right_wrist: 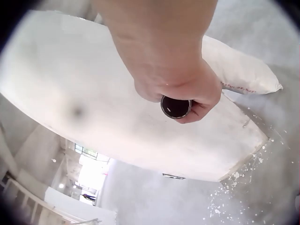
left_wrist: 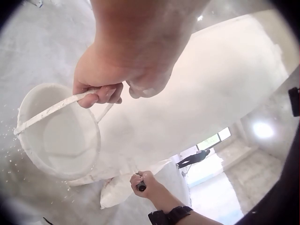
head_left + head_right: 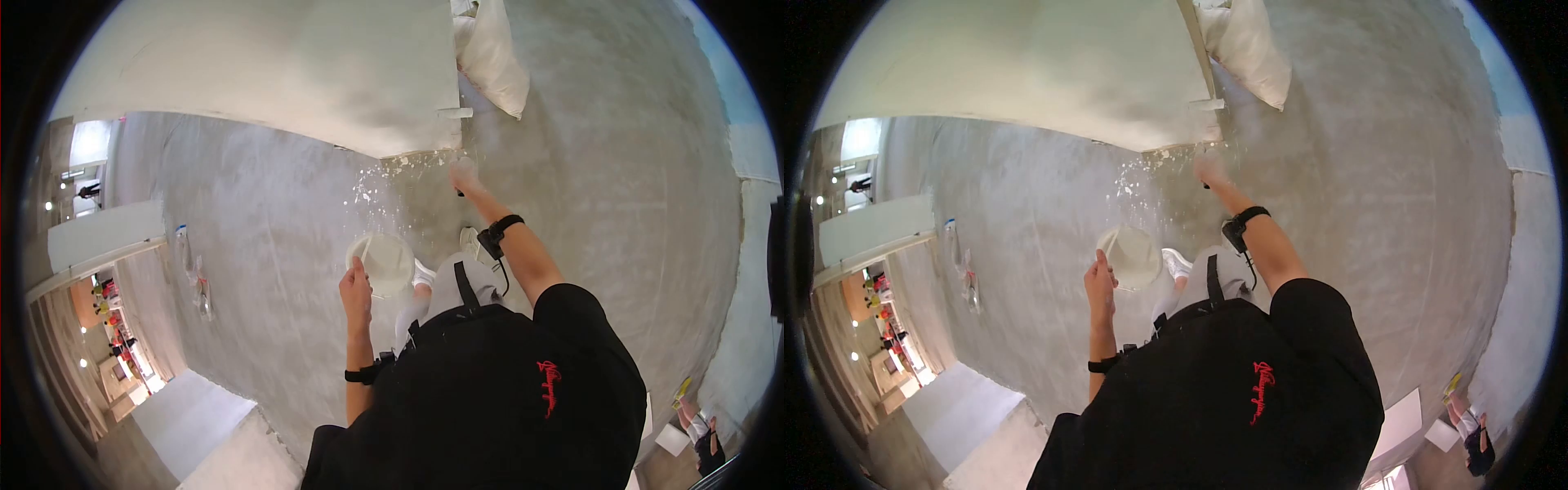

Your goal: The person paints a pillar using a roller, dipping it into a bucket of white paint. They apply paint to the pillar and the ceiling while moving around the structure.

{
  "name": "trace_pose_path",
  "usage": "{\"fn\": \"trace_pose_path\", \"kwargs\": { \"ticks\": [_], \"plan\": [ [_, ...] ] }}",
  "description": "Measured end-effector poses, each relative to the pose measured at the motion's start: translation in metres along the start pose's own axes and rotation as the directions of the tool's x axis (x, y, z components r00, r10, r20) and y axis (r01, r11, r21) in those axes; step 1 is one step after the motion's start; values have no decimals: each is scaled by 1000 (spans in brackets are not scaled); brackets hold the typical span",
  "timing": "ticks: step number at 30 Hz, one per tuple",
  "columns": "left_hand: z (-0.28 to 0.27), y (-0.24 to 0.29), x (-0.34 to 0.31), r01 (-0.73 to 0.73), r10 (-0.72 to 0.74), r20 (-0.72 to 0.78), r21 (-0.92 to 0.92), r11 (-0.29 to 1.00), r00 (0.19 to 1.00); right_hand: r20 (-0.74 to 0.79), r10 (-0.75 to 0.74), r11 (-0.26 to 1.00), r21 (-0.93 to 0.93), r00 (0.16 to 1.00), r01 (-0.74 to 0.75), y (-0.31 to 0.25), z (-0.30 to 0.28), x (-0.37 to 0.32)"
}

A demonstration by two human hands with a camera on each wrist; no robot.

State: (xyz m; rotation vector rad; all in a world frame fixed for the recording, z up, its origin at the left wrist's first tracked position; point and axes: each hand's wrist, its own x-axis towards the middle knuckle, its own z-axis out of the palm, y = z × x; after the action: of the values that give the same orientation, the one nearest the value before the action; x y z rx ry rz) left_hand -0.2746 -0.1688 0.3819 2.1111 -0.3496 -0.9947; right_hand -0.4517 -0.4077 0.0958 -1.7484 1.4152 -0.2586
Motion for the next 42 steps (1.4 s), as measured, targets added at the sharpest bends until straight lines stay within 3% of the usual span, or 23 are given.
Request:
{"fn": "trace_pose_path", "kwargs": {
  "ticks": [2,3,4,5,7,8,10,13,17,19,23,29,31,34,37,42],
  "plan": [
    [-3,1,-1,-22,22,-9,-9,1000,1000,62,-26,998,-53,998,30,-10,-8,-2],
    [-5,0,-1,-12,12,-15,-18,1000,1000,8,155,914,379,988,-146,-39,-40,-25],
    [-6,1,0,-7,6,-18,-30,1000,1000,33,333,626,740,942,-247,-62,-69,-46],
    [-5,4,2,-18,18,-13,-41,999,1000,18,326,633,738,945,-233,-71,-85,-56],
    [-8,4,-1,-12,12,10,-40,999,1000,-72,117,830,554,990,-58,-83,-109,-77],
    [-8,4,0,-26,26,14,-55,998,1000,-88,107,836,547,990,-41,-94,-124,-85],
    [-9,3,4,-21,22,3,-42,999,1000,48,263,670,709,963,-219,-120,-149,-98],
    [-11,-1,11,-63,63,26,10,998,998,-50,184,642,763,982,-82,-146,-174,-117],
    [-15,-4,18,-100,100,80,-7,995,992,-113,166,623,782,980,-15,-174,-199,-135],
    [-19,-6,22,-130,129,99,9,991,987,-72,108,509,861,992,7,-183,-209,-143],
    [-24,-12,37,-185,184,146,-9,983,972,-203,92,562,819,975,118,-206,-229,-152],
    [-37,-16,59,-267,262,210,-4,964,942,-285,64,586,787,956,195,-252,-259,-166],
    [-42,-19,68,-302,287,200,49,952,937,-308,79,547,809,948,217,-260,-266,-168],
    [-56,-19,69,-303,288,201,48,952,936,-416,-13,582,736,909,345,-274,-275,-173],
    [-71,-22,74,-305,288,203,52,951,936,-347,-34,532,788,937,311,-294,-282,-180],
    [-93,-38,93,-339,323,207,47,940,924,-393,-66,533,764,917,365,-321,-296,-168]
  ]
}}
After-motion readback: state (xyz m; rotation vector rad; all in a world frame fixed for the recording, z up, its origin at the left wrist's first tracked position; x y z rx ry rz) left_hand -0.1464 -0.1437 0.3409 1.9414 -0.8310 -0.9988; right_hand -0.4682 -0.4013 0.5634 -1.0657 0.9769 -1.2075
